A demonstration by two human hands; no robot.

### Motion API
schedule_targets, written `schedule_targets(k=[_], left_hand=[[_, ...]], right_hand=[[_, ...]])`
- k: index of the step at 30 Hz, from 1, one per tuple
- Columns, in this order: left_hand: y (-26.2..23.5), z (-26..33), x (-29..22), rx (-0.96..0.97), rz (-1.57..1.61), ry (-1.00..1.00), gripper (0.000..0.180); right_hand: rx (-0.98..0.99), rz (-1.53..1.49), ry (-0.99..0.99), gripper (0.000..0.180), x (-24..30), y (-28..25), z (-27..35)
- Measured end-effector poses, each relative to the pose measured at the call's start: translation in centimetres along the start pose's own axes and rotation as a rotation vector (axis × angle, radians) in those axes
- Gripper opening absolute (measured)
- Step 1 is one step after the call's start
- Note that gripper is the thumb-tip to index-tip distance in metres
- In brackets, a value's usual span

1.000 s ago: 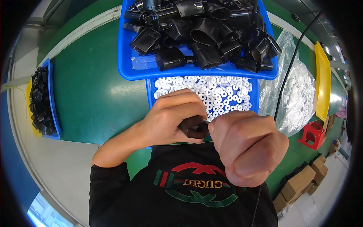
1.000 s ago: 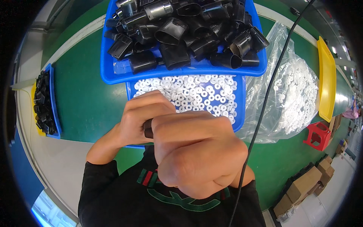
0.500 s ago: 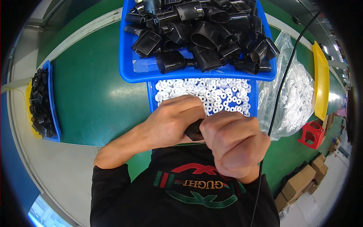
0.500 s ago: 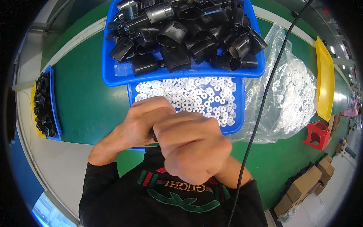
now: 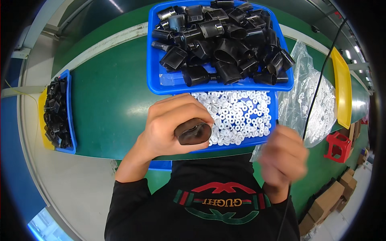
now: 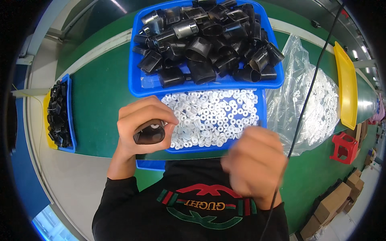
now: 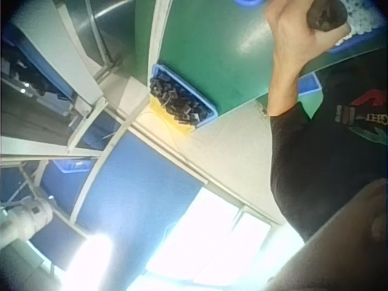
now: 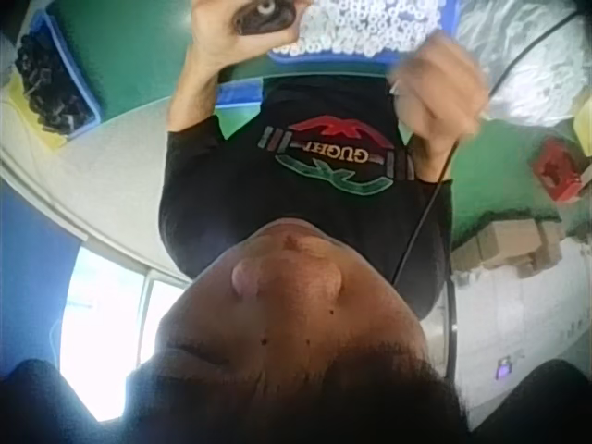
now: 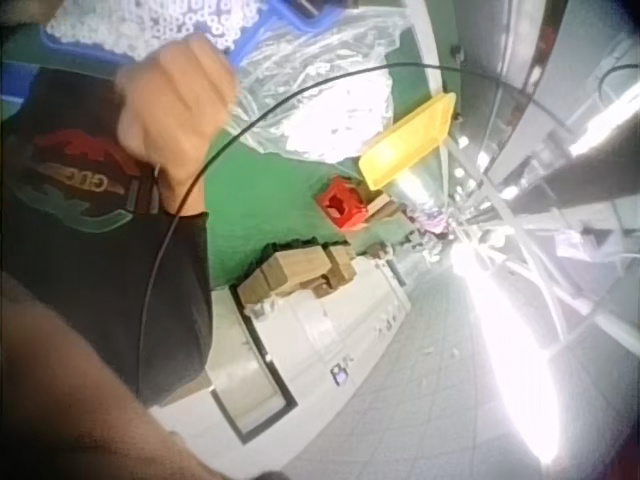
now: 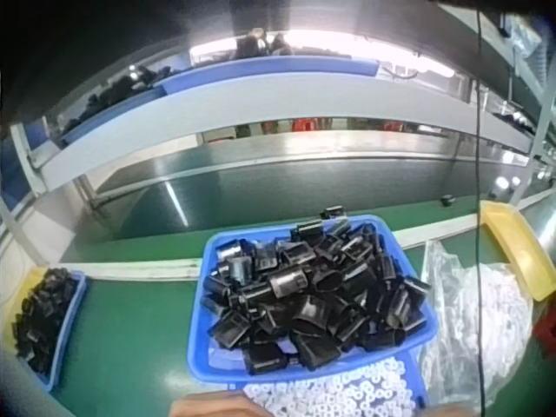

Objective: The person inserts small white washers into black plastic components using a thin black tool. They pick up the black parts from a yellow tray, insert the washers, and place the assembled units into a blue bin. The process is repeated continuously throughout the clip.

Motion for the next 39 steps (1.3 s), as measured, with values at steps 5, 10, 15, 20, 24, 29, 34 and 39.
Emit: schedule_targets(k=[5, 10, 15, 20, 24, 29, 34, 39], left_hand=[[-0.8, 0.0, -0.4, -0.061, -0.052, 0.049, 0.028], [-1.3, -0.2, -0.2, -0.178, -0.180, 0.000, 0.029], [-3.9, 0.5, 2.8, -0.470, -0.153, -0.086, 0.032], [-6.7, 1.1, 6.4, -0.669, 0.020, -0.251, 0.055], [-8.4, 1.8, 9.0, -0.782, -0.142, -0.395, 0.036], [-9.4, 2.6, 11.6, -0.794, -0.480, -0.533, 0.042], [-10.1, -2.2, 10.7, -0.627, -0.654, -0.444, 0.044], [-12.0, -10.1, 13.3, -0.435, -0.694, -0.351, 0.046]], right_hand=[[-0.053, -1.403, 0.177, 0.016, 4.6, 3.8, 0.9], [-0.048, -1.337, 0.255, 0.022, 5.0, 4.0, 0.4], [0.034, -1.383, 0.336, 0.022, 5.0, 4.3, 0.4], [0.011, -1.398, 0.296, 0.018, 5.2, 4.9, 0.7], [-0.036, -1.422, 0.277, 0.013, 5.3, 4.9, 0.8], [-0.038, -1.451, 0.272, 0.013, 5.7, 5.3, 1.3], [-0.043, -1.459, 0.286, 0.012, 5.2, 5.2, 1.6], [-0.036, -1.457, 0.254, 0.009, 5.3, 5.4, 1.6]])
Point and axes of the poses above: each hand's wrist, its own z-axis away from the middle knuckle, its own y-axis out of the palm, x = y × z, the point moved 2 cm from there along -z, towards the middle knuckle, and after that the axes turned 1 degree about -y, right-handed, at the moved point
